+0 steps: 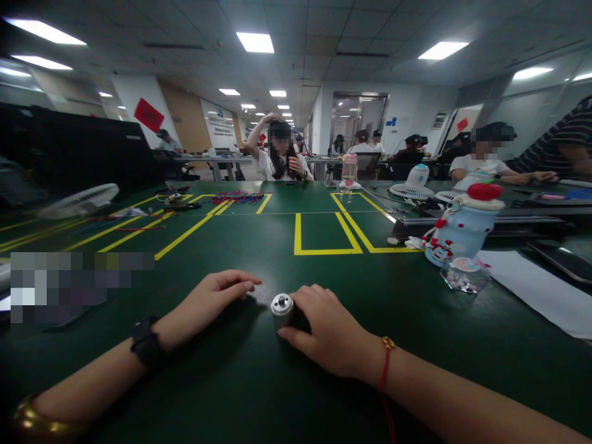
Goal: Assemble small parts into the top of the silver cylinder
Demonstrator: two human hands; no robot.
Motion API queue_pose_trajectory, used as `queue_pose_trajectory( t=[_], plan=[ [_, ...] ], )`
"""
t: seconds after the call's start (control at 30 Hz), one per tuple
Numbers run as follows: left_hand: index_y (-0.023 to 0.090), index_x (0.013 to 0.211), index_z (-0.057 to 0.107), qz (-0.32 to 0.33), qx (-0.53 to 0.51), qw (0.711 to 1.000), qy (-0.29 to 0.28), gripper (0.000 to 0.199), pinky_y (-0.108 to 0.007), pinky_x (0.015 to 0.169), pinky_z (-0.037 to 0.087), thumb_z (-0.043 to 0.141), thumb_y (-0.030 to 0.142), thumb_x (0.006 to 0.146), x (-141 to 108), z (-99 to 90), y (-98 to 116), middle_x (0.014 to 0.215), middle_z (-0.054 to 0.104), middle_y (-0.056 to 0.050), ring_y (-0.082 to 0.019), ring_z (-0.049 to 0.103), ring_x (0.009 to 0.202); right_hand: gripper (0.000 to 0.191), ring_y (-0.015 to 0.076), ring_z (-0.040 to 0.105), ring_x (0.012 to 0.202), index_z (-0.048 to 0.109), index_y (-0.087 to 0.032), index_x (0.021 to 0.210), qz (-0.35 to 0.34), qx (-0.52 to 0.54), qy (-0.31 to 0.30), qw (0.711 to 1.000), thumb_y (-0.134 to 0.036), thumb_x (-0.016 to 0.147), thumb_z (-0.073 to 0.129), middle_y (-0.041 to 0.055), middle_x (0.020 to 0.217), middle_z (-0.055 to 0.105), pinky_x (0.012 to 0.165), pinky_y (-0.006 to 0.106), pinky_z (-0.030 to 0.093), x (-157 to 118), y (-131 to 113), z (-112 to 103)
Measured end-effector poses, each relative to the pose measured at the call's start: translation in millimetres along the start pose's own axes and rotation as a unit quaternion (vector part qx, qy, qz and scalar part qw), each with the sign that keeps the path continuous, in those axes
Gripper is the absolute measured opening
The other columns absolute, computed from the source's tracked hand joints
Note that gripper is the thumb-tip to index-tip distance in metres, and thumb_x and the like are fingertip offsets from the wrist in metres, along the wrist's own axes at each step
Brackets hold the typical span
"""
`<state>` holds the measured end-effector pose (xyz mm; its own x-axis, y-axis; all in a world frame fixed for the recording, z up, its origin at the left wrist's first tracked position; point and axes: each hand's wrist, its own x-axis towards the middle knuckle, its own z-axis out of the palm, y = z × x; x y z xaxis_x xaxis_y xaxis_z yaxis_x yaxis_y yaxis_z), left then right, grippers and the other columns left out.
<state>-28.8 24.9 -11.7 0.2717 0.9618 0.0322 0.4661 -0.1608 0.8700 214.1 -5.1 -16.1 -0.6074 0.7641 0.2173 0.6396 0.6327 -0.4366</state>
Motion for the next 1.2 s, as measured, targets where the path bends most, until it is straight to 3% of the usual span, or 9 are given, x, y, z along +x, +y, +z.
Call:
queue_pose_trajectory(
  t=[0.5, 0.8, 0.9, 1.03, 1.2],
  plan=[
    [0.020, 0.101, 0.066, 0.018, 0.029, 0.999, -0.019, 0.027, -0.035, 0.082, 0.047, 0.050, 0.036, 0.086, -3, 3.6, 5, 0.099, 0.068, -0.004, -0.021, 0.062, 0.092, 0.025, 0.0214, 0.048, 0.087, 0.054, -0.020, 0.102, -0.002, 0.003, 0.002, 1.000, -0.036, 0.085, 0.061, 0.0051, 0.099, 0.058, 0.079, 0.037, 0.038, -1, -1, -2],
    [0.022, 0.095, 0.069, 0.105, 0.146, 0.983, -0.046, 0.023, -0.034, 0.083, 0.045, 0.049, 0.030, 0.088, -5, 7.0, 6, 0.098, 0.066, -0.003, -0.020, 0.060, 0.091, 0.026, 0.0214, 0.048, 0.086, 0.055, -0.019, 0.102, -0.006, -0.006, 0.004, 1.000, -0.037, 0.084, 0.062, 0.0055, 0.098, 0.058, 0.078, 0.036, 0.039, -1, 0, -1],
    [0.023, 0.098, 0.068, 0.109, 0.137, 0.984, -0.040, 0.023, -0.033, 0.081, 0.046, 0.049, 0.031, 0.089, -6, 8.2, 10, 0.099, 0.066, -0.003, -0.020, 0.059, 0.091, 0.026, 0.0212, 0.048, 0.086, 0.055, -0.019, 0.101, -0.012, -0.012, 0.006, 1.000, -0.037, 0.084, 0.061, 0.0056, 0.097, 0.058, 0.077, 0.036, 0.039, -1, 1, -1],
    [0.023, 0.100, 0.066, 0.158, 0.106, 0.982, 0.018, 0.021, -0.030, 0.079, 0.046, 0.047, 0.027, 0.091, -11, 14.5, 22, 0.099, 0.065, -0.004, -0.019, 0.059, 0.091, 0.023, 0.0212, 0.048, 0.084, 0.055, -0.019, 0.098, -0.016, -0.019, 0.012, 1.000, -0.036, 0.084, 0.061, 0.0059, 0.096, 0.058, 0.076, 0.035, 0.038, 0, 2, 1],
    [0.023, 0.098, 0.067, 0.204, 0.102, 0.974, 0.010, 0.018, -0.031, 0.085, 0.045, 0.051, 0.024, 0.091, -16, 24.2, 37, 0.100, 0.063, -0.003, -0.017, 0.057, 0.094, 0.025, 0.0220, 0.049, 0.086, 0.055, -0.019, 0.102, -0.021, -0.008, 0.016, 1.000, -0.035, 0.084, 0.062, 0.0060, 0.097, 0.058, 0.078, 0.036, 0.038, 0, 3, 3]
  ],
)
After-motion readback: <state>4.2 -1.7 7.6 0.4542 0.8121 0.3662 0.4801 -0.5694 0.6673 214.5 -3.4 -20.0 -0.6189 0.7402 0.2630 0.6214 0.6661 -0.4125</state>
